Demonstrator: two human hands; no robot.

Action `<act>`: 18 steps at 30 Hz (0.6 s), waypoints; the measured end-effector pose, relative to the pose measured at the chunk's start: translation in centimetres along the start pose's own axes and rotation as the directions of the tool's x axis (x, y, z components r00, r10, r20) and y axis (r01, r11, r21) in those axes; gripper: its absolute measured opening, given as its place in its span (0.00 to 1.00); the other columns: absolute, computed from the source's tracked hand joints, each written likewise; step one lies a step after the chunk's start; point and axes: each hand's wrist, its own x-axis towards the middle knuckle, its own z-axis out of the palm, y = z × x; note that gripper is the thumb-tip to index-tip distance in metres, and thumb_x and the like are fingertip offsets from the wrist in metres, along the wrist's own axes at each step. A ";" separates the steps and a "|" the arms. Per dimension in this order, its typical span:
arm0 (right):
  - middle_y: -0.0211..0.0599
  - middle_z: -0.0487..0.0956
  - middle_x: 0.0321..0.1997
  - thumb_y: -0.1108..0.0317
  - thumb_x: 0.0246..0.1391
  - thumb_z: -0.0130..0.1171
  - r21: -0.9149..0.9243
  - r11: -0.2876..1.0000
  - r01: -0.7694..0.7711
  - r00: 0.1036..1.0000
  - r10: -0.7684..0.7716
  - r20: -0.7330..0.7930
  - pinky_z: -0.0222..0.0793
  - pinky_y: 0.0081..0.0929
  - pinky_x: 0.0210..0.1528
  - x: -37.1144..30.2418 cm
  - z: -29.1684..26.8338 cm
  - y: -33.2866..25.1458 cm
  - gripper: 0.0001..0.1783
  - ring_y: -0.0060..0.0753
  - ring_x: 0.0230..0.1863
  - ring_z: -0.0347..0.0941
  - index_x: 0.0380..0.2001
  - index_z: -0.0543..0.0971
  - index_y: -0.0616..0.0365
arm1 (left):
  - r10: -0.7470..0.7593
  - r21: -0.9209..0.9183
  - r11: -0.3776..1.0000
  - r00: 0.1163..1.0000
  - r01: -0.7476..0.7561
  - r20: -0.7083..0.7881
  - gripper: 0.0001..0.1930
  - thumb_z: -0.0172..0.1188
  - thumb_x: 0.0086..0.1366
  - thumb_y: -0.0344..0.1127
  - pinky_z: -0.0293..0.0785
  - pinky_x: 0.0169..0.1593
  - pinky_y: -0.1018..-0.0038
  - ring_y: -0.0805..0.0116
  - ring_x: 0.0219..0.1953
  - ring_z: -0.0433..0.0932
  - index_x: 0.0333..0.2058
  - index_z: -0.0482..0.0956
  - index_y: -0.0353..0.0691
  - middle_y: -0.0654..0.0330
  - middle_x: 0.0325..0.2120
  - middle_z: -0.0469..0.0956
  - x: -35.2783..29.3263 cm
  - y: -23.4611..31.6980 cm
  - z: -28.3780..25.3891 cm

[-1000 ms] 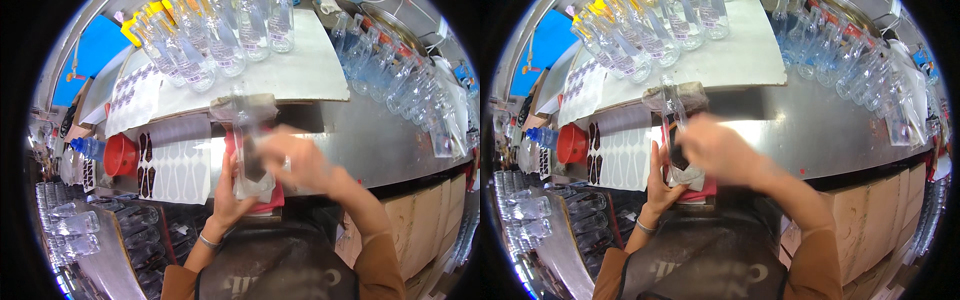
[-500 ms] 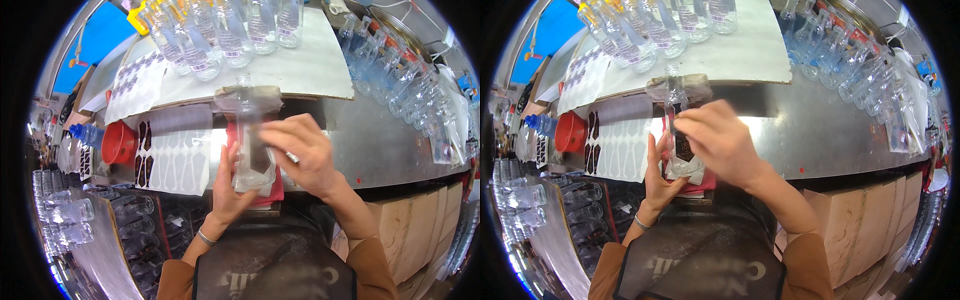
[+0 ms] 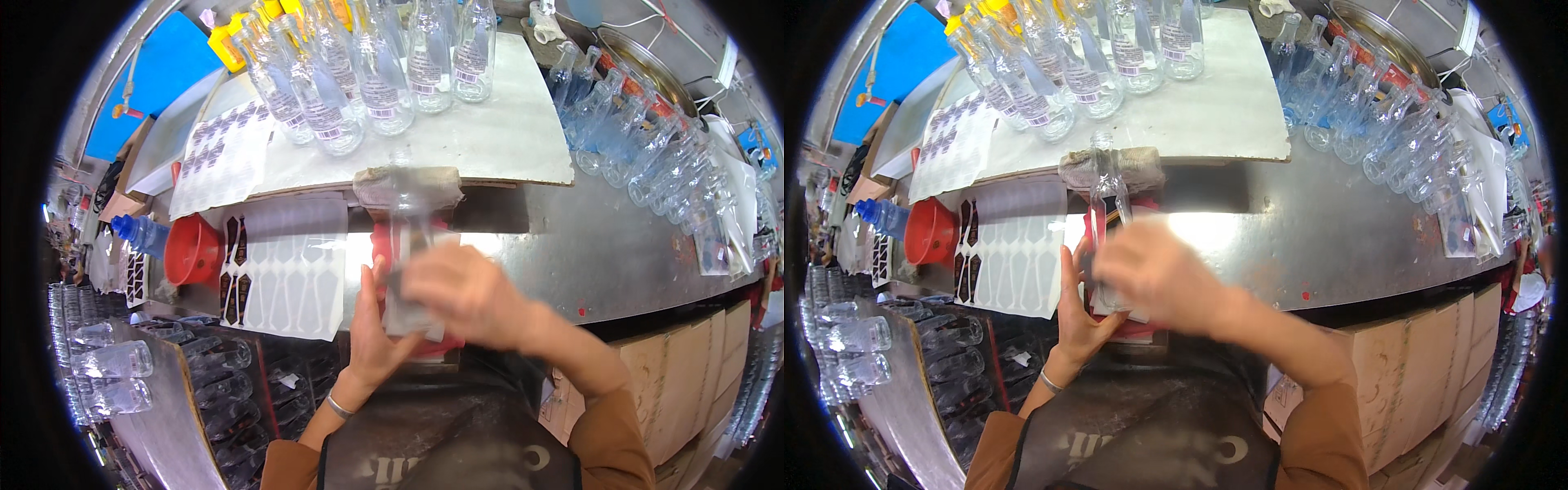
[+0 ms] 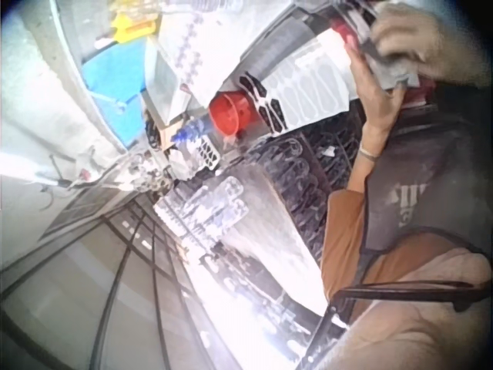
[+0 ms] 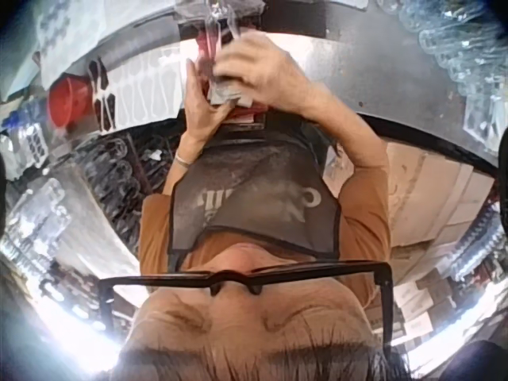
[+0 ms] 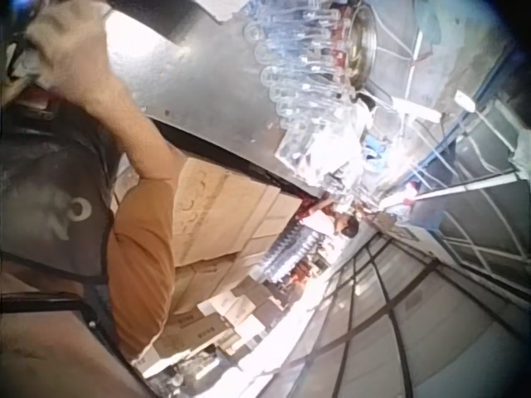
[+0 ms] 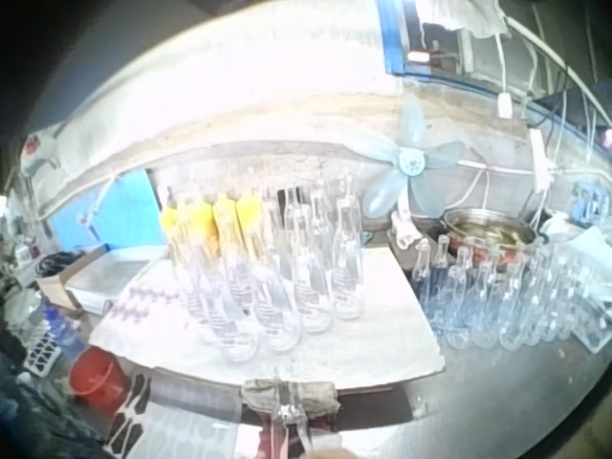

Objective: The person repeatedly applies labels to clear plastic bottles using a handheld applicator. They pick up each bottle, position the label, press it onto the bottle surface, and place the labeled bottle on a nearby table. The process is repeated for multiple bottles in a continuous sequence.

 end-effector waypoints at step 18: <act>0.42 0.81 0.44 0.71 0.49 0.65 0.060 0.954 -0.292 0.948 0.297 -0.112 0.76 0.40 0.48 1.2 -0.9 5.9 0.12 0.51 0.43 0.79 0.39 0.81 0.56 | -0.017 -0.033 0.999 0.996 0.020 0.090 0.66 0.77 0.49 0.28 0.69 0.63 0.59 0.50 0.67 0.67 0.74 0.32 0.35 0.40 0.69 0.57 1.2 0.6 -0.5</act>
